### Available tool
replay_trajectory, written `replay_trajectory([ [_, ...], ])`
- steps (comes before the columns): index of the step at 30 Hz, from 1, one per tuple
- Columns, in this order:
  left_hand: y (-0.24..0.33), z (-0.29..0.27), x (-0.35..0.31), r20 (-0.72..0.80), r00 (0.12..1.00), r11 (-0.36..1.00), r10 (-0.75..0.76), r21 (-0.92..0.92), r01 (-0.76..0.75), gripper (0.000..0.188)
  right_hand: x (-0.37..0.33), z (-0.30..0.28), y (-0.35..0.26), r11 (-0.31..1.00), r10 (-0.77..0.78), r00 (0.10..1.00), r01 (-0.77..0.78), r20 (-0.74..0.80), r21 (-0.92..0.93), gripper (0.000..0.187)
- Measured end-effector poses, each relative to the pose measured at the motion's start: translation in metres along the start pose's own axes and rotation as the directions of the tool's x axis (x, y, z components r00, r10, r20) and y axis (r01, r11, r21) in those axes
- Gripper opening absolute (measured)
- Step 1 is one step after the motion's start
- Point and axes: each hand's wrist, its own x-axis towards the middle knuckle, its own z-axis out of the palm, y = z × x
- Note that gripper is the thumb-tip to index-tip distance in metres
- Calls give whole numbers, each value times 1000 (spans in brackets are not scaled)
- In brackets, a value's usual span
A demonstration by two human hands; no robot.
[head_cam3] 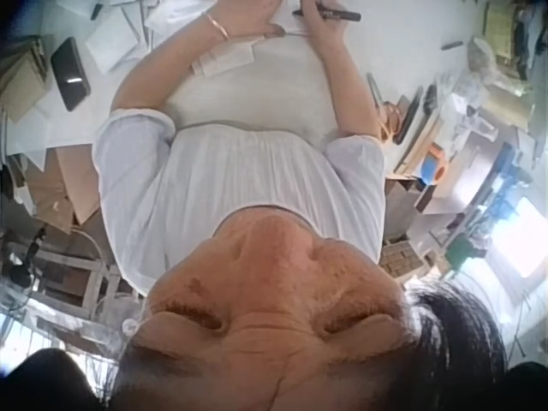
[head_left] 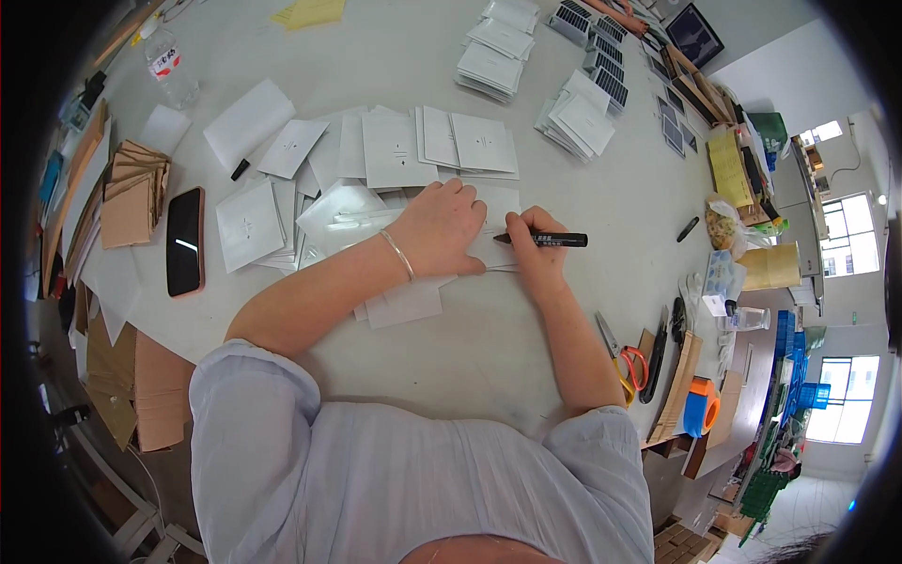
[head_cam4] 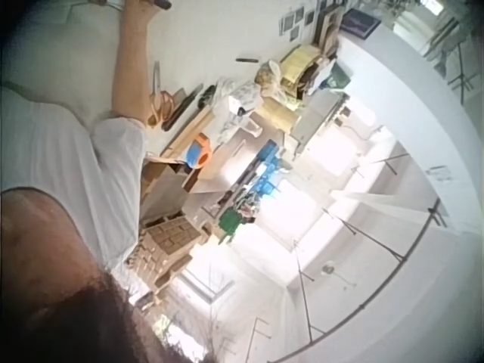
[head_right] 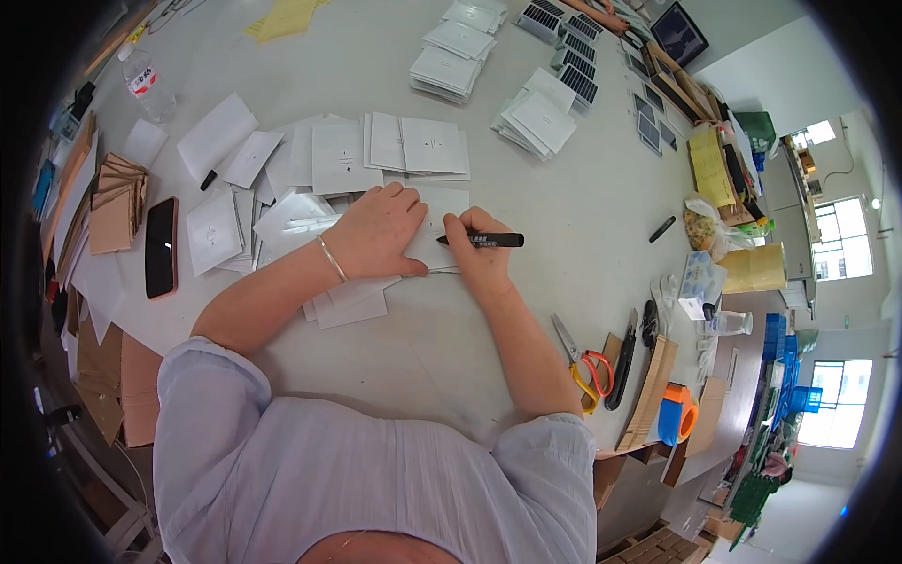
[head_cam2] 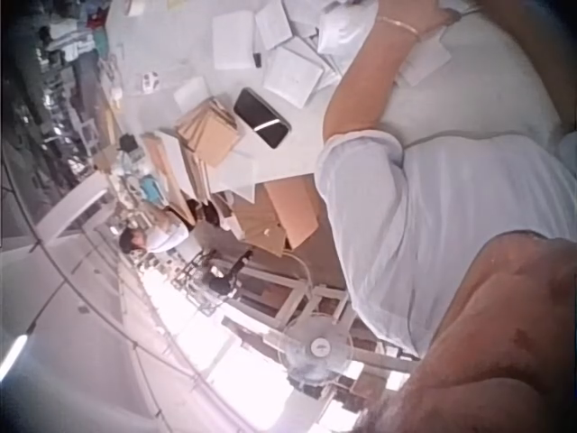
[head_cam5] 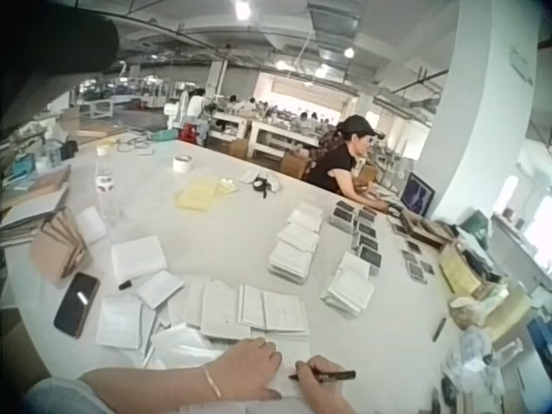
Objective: The person marks white square products with a permanent marker by hand.
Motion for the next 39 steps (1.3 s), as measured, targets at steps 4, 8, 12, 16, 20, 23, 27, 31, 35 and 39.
replay_trajectory([
  [4,1,0,1,39,999,1000,-21,13,20,55,0,-1,-1,999,-3,1000,4,21,-47,23],
  [8,2,-1,0,48,999,999,-24,24,23,56,0,1,-3,995,-32,998,36,47,-95,23],
  [12,-1,4,-1,-60,998,999,24,27,-22,48,0,2,-4,993,-37,999,37,3,-108,23],
  [16,1,1,-1,-42,999,999,25,26,-24,49,0,2,-2,991,-71,997,73,17,-114,23],
  [20,3,-3,-1,68,997,999,-24,25,22,55,-1,-3,-4,998,19,1000,-18,13,-61,23],
  [23,5,-6,-2,45,999,999,1,39,-3,52,-1,-7,-8,976,138,985,-118,-102,182,23],
  [27,6,-33,-9,79,994,994,70,82,-76,47,3,-9,-9,905,254,946,-159,-201,395,23],
  [31,-5,-70,-25,383,923,978,22,185,-100,44,5,-3,-2,966,145,985,-120,-98,227,23],
  [35,-9,-83,-23,465,883,982,-66,186,-25,40,7,0,3,999,30,999,-30,-17,36,22],
  [39,-4,-48,-14,307,951,984,-25,178,-31,44,7,6,-4,1000,27,1000,-27,-3,13,22],
])
